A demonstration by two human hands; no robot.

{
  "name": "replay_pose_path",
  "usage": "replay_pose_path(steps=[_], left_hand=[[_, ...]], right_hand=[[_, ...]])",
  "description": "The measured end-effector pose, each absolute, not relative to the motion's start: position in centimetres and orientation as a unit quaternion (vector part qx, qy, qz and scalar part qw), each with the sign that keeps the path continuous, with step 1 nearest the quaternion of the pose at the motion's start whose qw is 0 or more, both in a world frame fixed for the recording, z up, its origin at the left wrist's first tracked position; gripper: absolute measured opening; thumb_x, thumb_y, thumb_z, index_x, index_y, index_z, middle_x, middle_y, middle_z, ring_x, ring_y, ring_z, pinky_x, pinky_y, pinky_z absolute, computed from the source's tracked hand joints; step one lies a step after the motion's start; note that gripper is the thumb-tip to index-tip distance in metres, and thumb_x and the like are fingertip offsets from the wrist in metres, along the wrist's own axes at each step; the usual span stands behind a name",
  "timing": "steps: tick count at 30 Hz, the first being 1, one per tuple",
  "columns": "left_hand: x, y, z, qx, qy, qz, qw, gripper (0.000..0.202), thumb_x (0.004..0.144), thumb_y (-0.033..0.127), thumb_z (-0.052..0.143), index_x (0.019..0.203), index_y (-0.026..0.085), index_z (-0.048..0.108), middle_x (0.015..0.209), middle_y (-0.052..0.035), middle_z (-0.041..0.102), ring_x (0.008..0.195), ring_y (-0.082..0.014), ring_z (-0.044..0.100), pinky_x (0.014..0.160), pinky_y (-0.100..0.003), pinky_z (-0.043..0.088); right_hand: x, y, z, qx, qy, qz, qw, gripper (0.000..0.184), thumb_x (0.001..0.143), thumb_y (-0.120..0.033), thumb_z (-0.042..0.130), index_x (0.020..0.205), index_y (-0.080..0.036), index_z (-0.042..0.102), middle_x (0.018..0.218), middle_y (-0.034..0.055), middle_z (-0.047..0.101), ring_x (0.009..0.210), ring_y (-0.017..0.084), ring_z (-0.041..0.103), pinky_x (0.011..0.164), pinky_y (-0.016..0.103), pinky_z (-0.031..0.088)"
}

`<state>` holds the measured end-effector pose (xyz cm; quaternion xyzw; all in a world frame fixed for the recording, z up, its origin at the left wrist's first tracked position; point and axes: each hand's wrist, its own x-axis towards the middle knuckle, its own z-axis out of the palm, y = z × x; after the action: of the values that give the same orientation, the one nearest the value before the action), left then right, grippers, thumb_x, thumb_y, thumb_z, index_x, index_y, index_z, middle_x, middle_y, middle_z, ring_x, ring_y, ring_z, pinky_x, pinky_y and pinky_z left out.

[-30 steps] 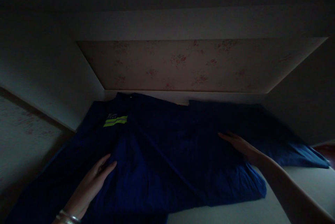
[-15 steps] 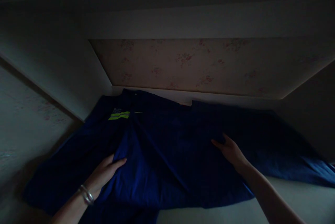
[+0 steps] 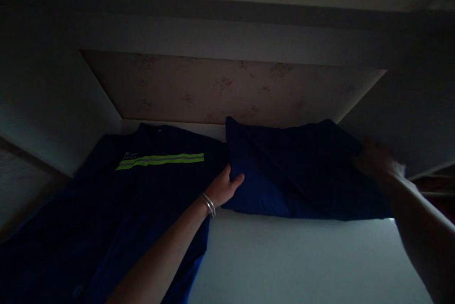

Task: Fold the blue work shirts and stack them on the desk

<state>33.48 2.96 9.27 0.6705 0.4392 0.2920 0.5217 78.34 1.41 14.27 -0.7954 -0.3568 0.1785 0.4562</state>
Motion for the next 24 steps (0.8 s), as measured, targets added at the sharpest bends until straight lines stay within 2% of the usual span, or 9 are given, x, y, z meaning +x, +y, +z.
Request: replay_pose_path(steps=[2, 4, 7, 10, 13, 15, 18, 21, 24], left_hand=[[33.5, 1.1, 7.1, 0.731, 0.459, 0.227, 0.451, 0.072, 0.086, 0.052, 0.053, 0.144, 0.01, 0.039, 0.145, -0.0209, 0.046, 0.131, -0.0316, 0.047, 0.108, -0.042, 0.038], [31.6, -2.0, 5.1, 0.777, 0.49, 0.189, 0.346, 0.069, 0.088, 0.05, 0.049, 0.144, 0.01, 0.039, 0.147, -0.0208, 0.044, 0.135, -0.0311, 0.042, 0.11, -0.043, 0.035], [26.9, -7.4, 2.5, 0.799, 0.557, 0.136, 0.178, 0.052, 0.09, 0.039, 0.049, 0.139, 0.02, 0.047, 0.141, -0.0127, 0.052, 0.127, -0.0289, 0.049, 0.106, -0.046, 0.039], [22.9, -11.7, 1.0, 0.777, 0.623, 0.041, 0.085, 0.049, 0.088, 0.038, 0.053, 0.133, 0.022, 0.054, 0.133, -0.0132, 0.058, 0.117, -0.0317, 0.056, 0.096, -0.049, 0.047], [20.9, -13.3, 1.0, 0.756, 0.647, -0.03, 0.093, 0.035, 0.093, 0.031, 0.042, 0.119, 0.022, 0.063, 0.119, -0.0124, 0.066, 0.105, -0.029, 0.064, 0.086, -0.044, 0.052], [20.0, -13.2, 1.8, 0.748, 0.65, -0.029, 0.134, 0.035, 0.096, 0.024, 0.033, 0.109, 0.024, 0.065, 0.107, -0.0085, 0.07, 0.093, -0.0235, 0.069, 0.077, -0.035, 0.053], [18.0, -12.3, 3.6, 0.736, 0.646, 0.034, 0.199, 0.038, 0.099, 0.027, 0.026, 0.093, 0.024, 0.064, 0.09, -0.0044, 0.072, 0.079, -0.0181, 0.07, 0.069, -0.027, 0.05], [14.7, -11.4, 5.8, 0.699, 0.655, 0.124, 0.26, 0.043, 0.099, 0.038, 0.026, 0.085, 0.023, 0.063, 0.076, -0.0045, 0.071, 0.073, -0.0175, 0.07, 0.064, -0.024, 0.048], [11.5, -10.5, 7.8, 0.634, 0.673, 0.219, 0.311, 0.045, 0.094, 0.053, 0.034, 0.094, 0.022, 0.067, 0.086, -0.0073, 0.075, 0.084, -0.0202, 0.071, 0.071, -0.024, 0.052]], right_hand=[[78.1, 0.3, 12.6, -0.828, -0.423, 0.045, 0.365, 0.067, 0.065, -0.028, 0.08, 0.128, -0.028, 0.054, 0.152, 0.0134, 0.034, 0.14, 0.045, 0.023, 0.108, 0.063, 0.027], [75.5, -0.9, 9.8, -0.819, -0.494, -0.014, 0.291, 0.063, 0.075, -0.035, 0.071, 0.133, -0.02, 0.051, 0.144, 0.0214, 0.043, 0.134, 0.045, 0.035, 0.107, 0.062, 0.027], [67.9, -2.9, 5.1, -0.759, -0.551, 0.026, 0.346, 0.046, 0.081, -0.043, 0.06, 0.12, -0.019, 0.061, 0.122, 0.0168, 0.062, 0.115, 0.035, 0.056, 0.1, 0.051, 0.042], [57.7, -5.1, 2.4, -0.683, -0.52, 0.25, 0.447, 0.042, 0.079, -0.052, 0.062, 0.108, -0.021, 0.064, 0.096, 0.009, 0.07, 0.087, 0.025, 0.066, 0.081, 0.04, 0.052], [48.5, -6.3, 2.2, -0.559, -0.489, 0.488, 0.458, 0.039, 0.081, -0.052, 0.064, 0.103, -0.02, 0.065, 0.088, 0.0076, 0.07, 0.077, 0.02, 0.066, 0.072, 0.033, 0.053], [44.0, -6.1, 2.6, -0.504, -0.485, 0.563, 0.44, 0.037, 0.081, -0.052, 0.064, 0.098, -0.019, 0.067, 0.085, 0.0062, 0.07, 0.071, 0.018, 0.063, 0.068, 0.031, 0.051], [40.3, -4.7, 2.6, -0.483, -0.468, 0.603, 0.427, 0.041, 0.077, -0.055, 0.067, 0.093, -0.018, 0.067, 0.083, 0.005, 0.069, 0.067, 0.016, 0.061, 0.065, 0.03, 0.049], [39.0, -3.3, 2.1, -0.512, -0.42, 0.626, 0.412, 0.047, 0.073, -0.06, 0.069, 0.091, -0.017, 0.067, 0.083, 0.0047, 0.068, 0.066, 0.015, 0.061, 0.065, 0.03, 0.05], [38.2, -2.1, 1.8, -0.53, -0.365, 0.65, 0.404, 0.046, 0.074, -0.058, 0.07, 0.095, -0.017, 0.065, 0.093, 0.0066, 0.069, 0.067, 0.014, 0.061, 0.066, 0.029, 0.052]])
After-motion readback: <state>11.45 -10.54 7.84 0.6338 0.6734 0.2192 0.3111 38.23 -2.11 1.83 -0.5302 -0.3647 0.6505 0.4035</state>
